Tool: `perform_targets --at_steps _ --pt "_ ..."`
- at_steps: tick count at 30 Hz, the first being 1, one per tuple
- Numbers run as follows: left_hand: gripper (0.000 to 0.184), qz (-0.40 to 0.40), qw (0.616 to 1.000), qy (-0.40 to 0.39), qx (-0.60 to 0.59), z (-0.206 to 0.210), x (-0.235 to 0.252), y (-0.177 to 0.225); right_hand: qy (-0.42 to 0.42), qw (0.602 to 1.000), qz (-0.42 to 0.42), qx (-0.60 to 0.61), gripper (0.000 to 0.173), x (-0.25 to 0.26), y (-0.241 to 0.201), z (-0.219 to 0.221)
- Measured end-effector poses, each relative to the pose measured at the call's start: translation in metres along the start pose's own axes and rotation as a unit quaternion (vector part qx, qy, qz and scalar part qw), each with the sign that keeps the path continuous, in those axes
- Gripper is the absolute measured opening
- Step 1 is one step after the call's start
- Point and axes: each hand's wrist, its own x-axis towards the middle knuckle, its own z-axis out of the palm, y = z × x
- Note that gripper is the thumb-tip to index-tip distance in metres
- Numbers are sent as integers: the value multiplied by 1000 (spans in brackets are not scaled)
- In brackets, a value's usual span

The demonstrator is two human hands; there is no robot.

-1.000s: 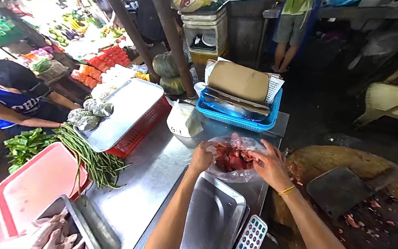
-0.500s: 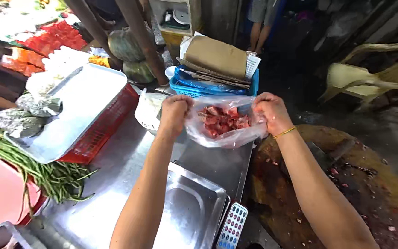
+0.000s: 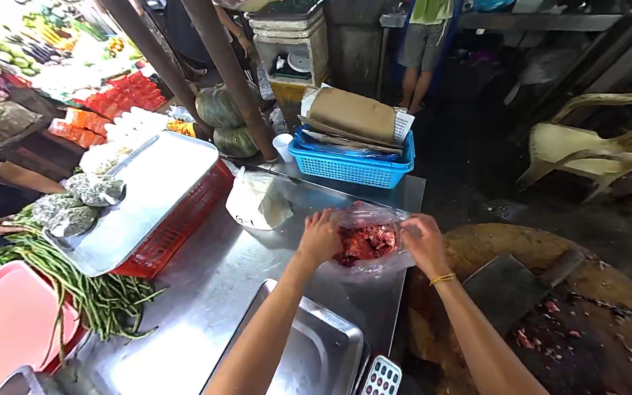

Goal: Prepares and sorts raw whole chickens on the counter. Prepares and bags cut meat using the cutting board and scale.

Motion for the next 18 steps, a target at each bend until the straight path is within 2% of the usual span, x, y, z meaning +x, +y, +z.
perform_targets --at_steps 1,3,5,6,7,8,9,11,13,15,18 --pt "59 2 1000 -13 6 6 3 1 23 999 -10 -27 30 19 -8 -6" --pt "53 1 999 -33 4 23 -2 2 26 995 -35 -94 58 92 -15 -9" --pt "51 -2 999 -49 -7 18 -3 11 -56 990 -10 -133 85 198 -5 2" --pt "51 -6 999 -52 -8 12 -2 12 -100 985 9 -138 87 248 2 14" --pt "49 -9 999 -49 -6 8 -1 8 -144 981 32 -123 81 285 5 30" --pt "48 -15 998 -55 -2 7 1 -2 -195 973 55 -110 76 305 7 50" --pt "47 -17 998 -65 -2 14 -1 -8 -241 963 79 -94 77 300 20 71" --pt "40 -10 997 -76 -4 21 -4 -12 -283 946 110 -116 89 270 53 103" --pt "36 -1 997 -81 4 18 -8 -19 -302 936 89 -158 89 253 49 119" --pt "32 10 997 -70 14 20 -5 -19 -300 936 67 -170 86 244 55 115" --pt "32 -29 998 -57 21 17 10 -18 -263 949 25 -173 82 240 66 118"
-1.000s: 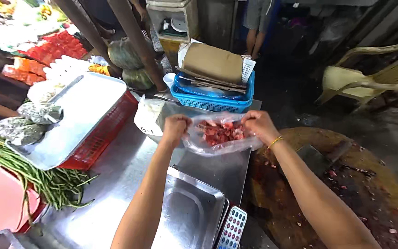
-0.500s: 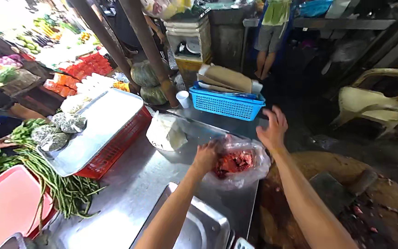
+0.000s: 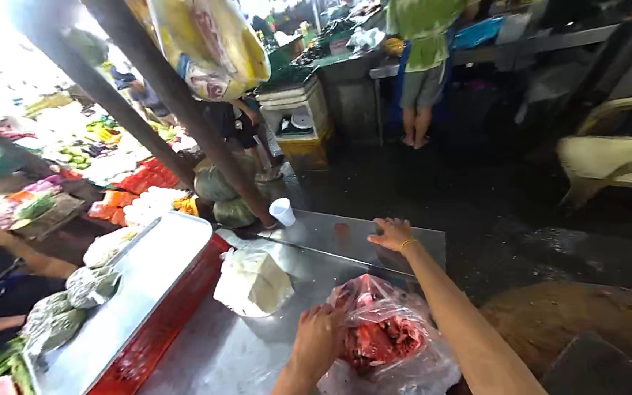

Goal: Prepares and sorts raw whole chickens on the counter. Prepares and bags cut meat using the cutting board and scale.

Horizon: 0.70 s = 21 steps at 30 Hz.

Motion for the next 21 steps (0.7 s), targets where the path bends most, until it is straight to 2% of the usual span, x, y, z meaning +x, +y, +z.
perform_targets --at_steps 2,4,6,8,10,11,12,14,15,16,18,20,21 --pt "32 -23 1000 12 0 4 4 5 17 998 -36 50 70 -1 6 2" --pt "30 -21 997 67 7 12 5 9 12 981 -76 178 56 -18 -1 -13" --pt "31 -20 993 113 -13 15 6 14 -12 948 -91 304 49 -75 -24 -41" --pt "33 -27 989 113 -92 9 11 18 -55 953 -105 280 50 -153 -39 -60" --pt "30 -35 972 98 -210 -1 22 16 -89 978 -94 166 63 -218 -42 -51" --pt "29 -37 958 82 -272 -9 29 15 -98 985 -63 125 65 -239 -41 -40" --pt "26 -38 939 60 -336 -15 36 11 -92 989 -28 115 60 -250 -39 -27" --pt "18 -53 909 -42 -412 -32 46 2 -27 979 24 199 39 -250 -25 -3" --pt "17 -66 911 -89 -398 -43 49 -3 3 959 40 279 32 -244 -16 4" --pt "19 -83 926 -98 -356 -54 49 -6 13 925 49 376 30 -237 -7 8" --pt "32 -109 965 -61 -229 -74 47 -7 -5 859 47 510 33 -230 10 5" --pt "53 -108 983 -15 -146 -91 31 4 -16 850 19 526 43 -238 16 -2" --pt "55 -96 987 21 -128 -95 15 13 -10 851 8 525 45 -250 15 -5"
